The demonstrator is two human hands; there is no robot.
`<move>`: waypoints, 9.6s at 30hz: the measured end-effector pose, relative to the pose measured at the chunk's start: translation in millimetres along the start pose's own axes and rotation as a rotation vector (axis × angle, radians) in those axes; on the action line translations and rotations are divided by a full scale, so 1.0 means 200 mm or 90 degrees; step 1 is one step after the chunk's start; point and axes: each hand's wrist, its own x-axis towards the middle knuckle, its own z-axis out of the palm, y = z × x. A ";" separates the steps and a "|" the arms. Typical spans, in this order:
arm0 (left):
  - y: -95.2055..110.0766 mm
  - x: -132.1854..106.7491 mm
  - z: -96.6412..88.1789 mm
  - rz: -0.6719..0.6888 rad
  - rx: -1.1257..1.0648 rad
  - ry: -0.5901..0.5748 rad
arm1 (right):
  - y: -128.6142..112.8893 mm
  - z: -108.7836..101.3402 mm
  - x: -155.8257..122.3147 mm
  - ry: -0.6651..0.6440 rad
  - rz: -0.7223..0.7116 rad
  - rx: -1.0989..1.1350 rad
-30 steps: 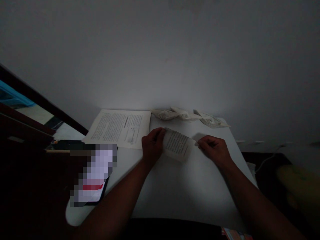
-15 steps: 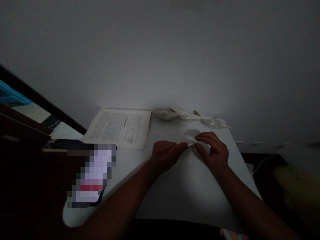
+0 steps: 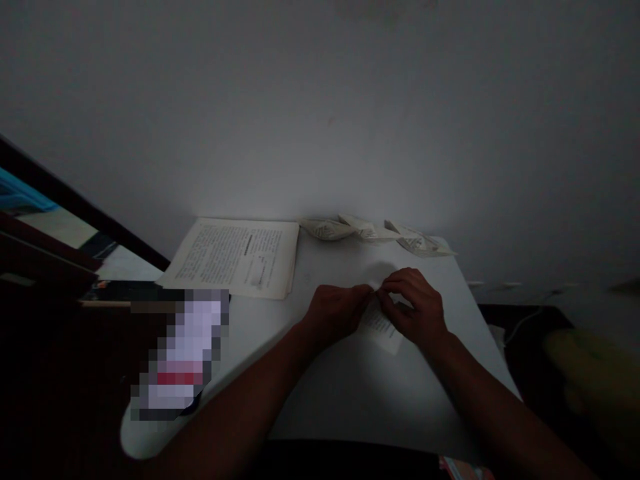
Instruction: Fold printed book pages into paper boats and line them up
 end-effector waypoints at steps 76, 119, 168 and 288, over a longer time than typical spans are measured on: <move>-0.13 -0.01 -0.02 -0.478 -0.520 0.020 | 0.22 0.04 -0.09 0.050 0.461 0.139; -0.13 -0.02 -0.13 -0.257 0.120 -0.372 | 0.03 0.09 -0.08 -0.265 -0.044 -0.087; 0.20 -0.06 0.10 -0.148 0.156 -0.251 | 0.09 0.05 -0.06 -0.302 0.312 -0.305; 0.21 -0.10 0.13 -0.168 0.218 -0.265 | 0.09 0.04 -0.01 -0.345 0.359 -0.318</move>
